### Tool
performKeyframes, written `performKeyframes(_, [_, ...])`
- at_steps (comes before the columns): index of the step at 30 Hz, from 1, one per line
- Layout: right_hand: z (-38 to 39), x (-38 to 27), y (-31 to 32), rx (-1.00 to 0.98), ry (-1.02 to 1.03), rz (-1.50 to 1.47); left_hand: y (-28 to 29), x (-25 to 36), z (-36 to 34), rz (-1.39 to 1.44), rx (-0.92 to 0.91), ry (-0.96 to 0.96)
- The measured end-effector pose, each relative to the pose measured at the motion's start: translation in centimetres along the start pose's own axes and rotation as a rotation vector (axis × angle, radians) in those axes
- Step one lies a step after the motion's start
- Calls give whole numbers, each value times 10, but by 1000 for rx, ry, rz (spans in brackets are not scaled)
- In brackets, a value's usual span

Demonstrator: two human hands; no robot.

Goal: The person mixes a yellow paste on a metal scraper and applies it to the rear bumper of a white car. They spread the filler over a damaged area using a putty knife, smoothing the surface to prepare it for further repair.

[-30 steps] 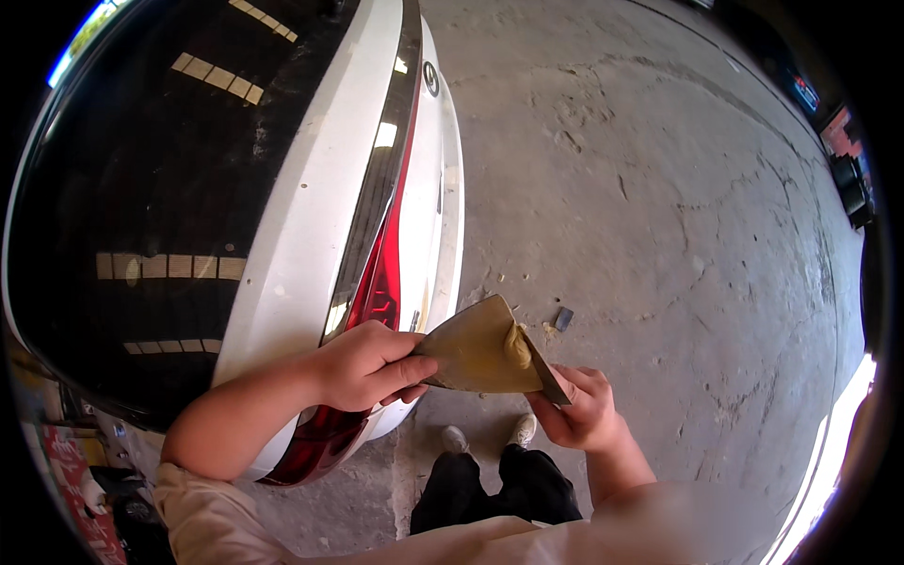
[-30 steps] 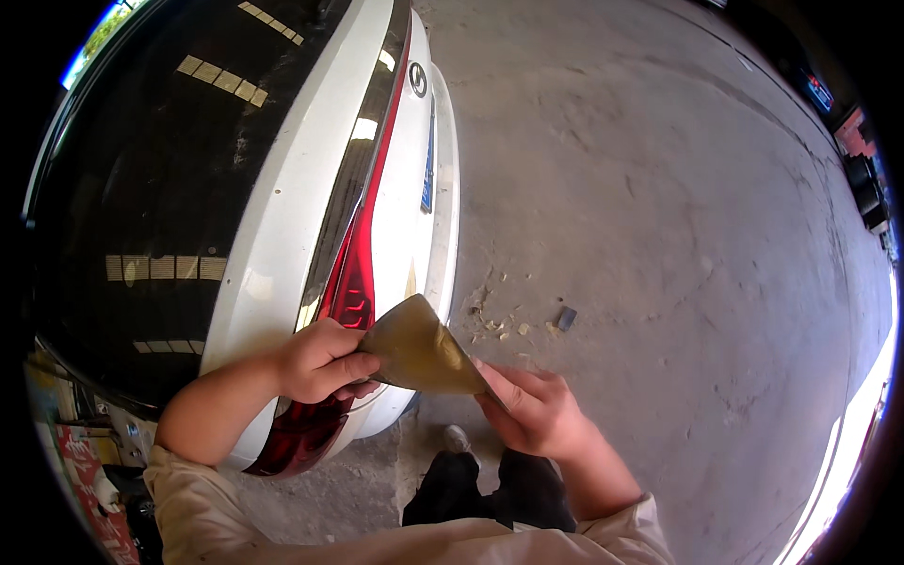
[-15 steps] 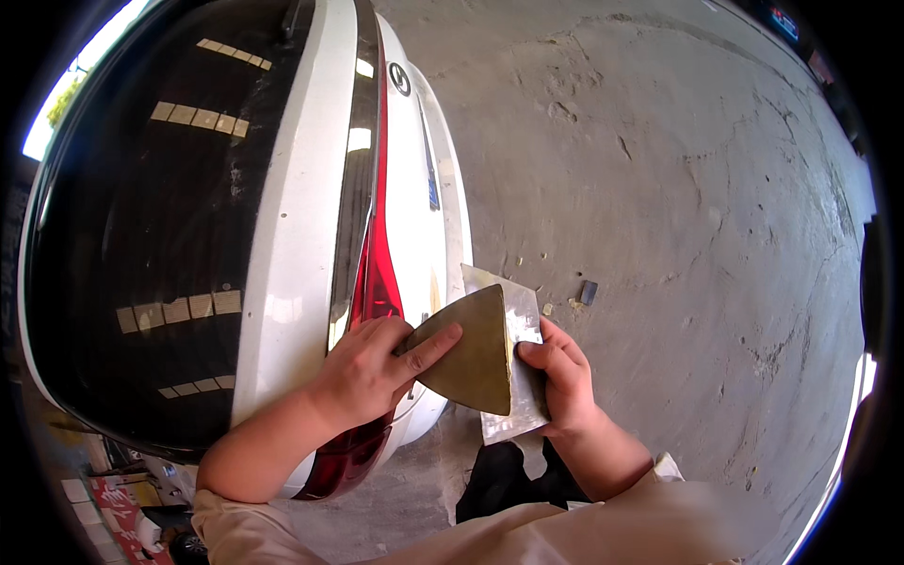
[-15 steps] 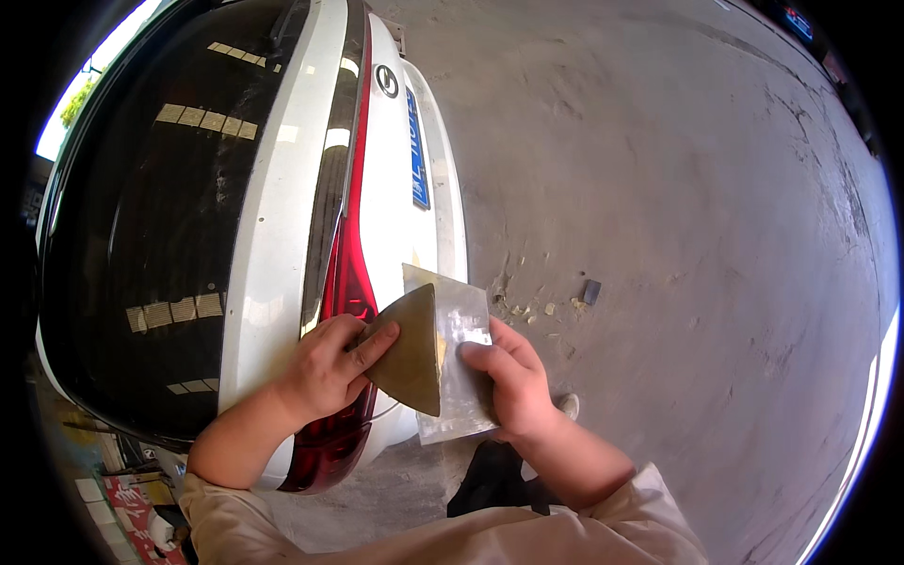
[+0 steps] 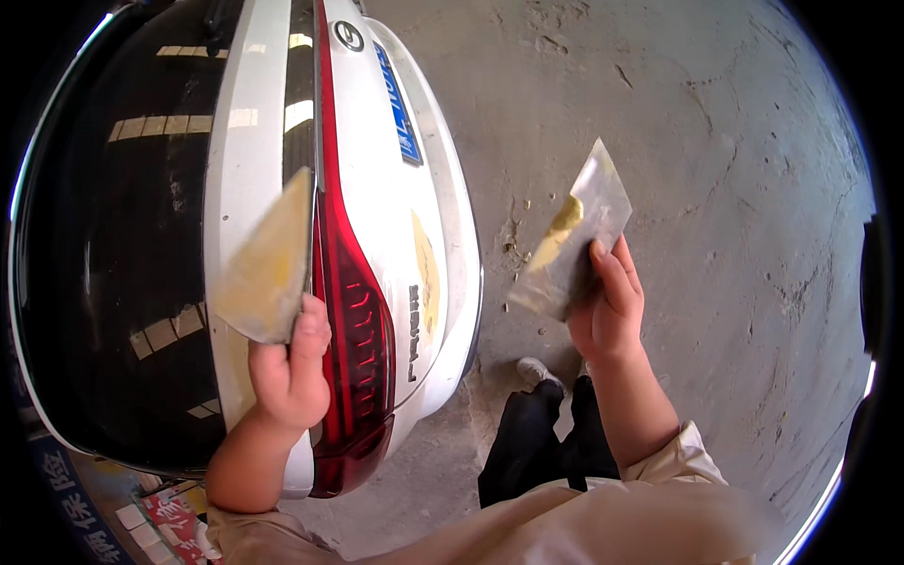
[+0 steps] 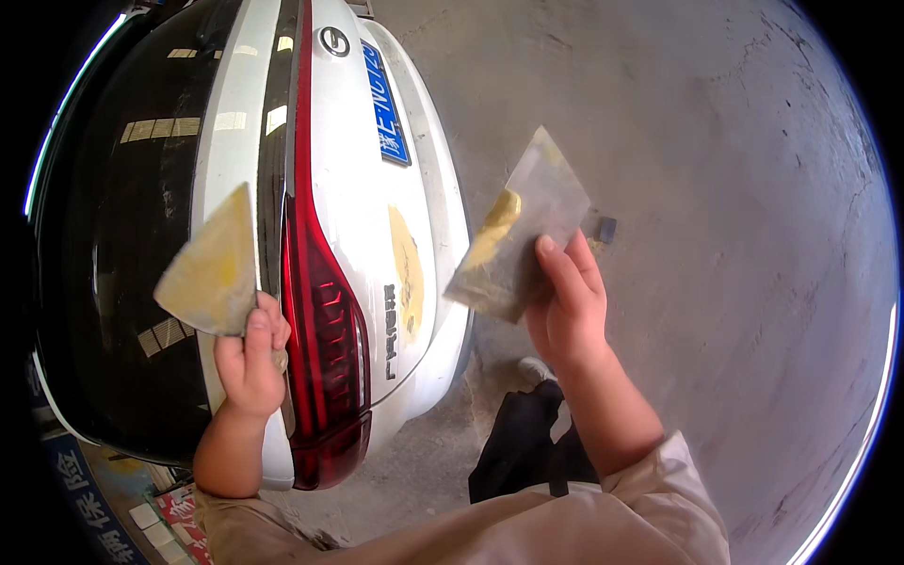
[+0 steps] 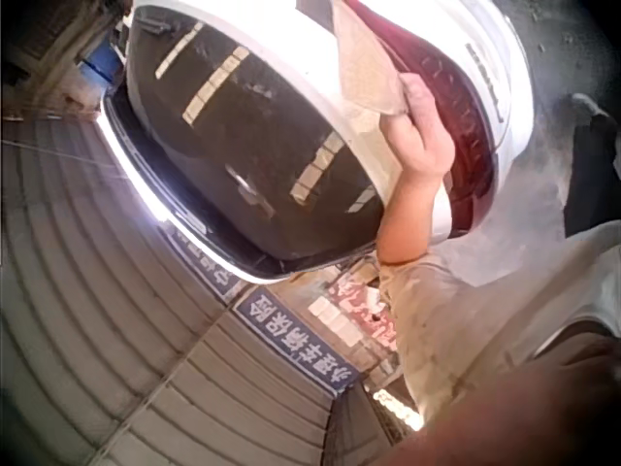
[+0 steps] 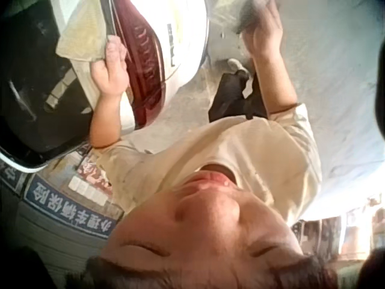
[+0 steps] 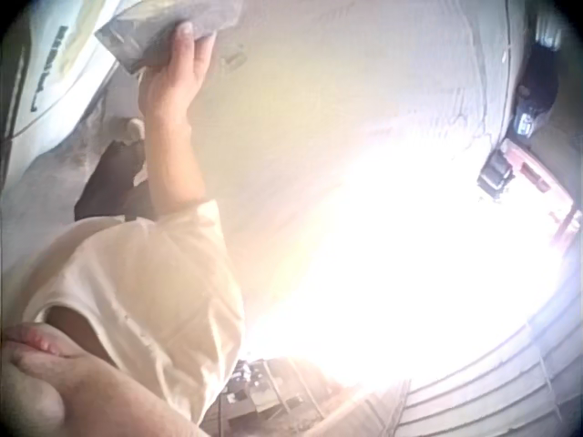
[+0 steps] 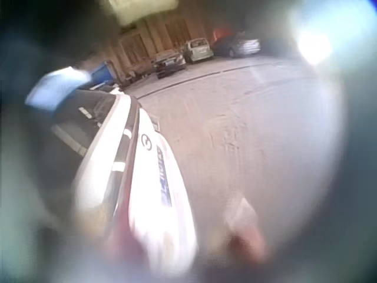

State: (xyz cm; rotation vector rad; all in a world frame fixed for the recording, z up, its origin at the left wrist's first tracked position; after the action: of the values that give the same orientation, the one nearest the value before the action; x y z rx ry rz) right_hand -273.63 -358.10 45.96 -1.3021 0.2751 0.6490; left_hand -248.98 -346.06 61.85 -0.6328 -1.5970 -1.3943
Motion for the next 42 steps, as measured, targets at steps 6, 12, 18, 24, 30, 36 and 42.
performKeyframes(6, [-33, 112, 102, -122, 25, 393, 6, -13, -16, 429, 135, 190])
performKeyframes(12, [-52, 194, 138, -118, -115, 703, 0, -7, -26, 466, 70, 90])
performKeyframes(18, [-103, 206, 87, -257, 172, 815, -4, -12, -21, 459, 90, 101])
performKeyframes(24, [-133, 235, 76, -371, 109, 905, 5, -26, -16, 505, 103, 211])
performKeyframes(30, [-137, 227, 65, -413, 442, 906, 18, -24, -12, 561, 209, 187])
performKeyframes(36, [-133, 238, 73, -395, 587, 884, 15, -14, -13, 499, 354, -3])
performKeyframes(42, [-133, 256, 71, -414, 657, 856, -2, -14, -24, 530, 329, -3])
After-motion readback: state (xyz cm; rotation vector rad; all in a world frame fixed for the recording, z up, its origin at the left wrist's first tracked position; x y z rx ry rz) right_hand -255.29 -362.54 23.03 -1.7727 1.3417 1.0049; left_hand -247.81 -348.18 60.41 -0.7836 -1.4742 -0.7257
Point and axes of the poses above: each hand's wrist, its own z-axis away from the middle knuckle, its own y-axis out of the back of the hand, x = y × z, the point moved 10 cm from there along -z, towards the middle knuckle, and after that the axes turned 7 degrees about y, right-handed, at the moved point
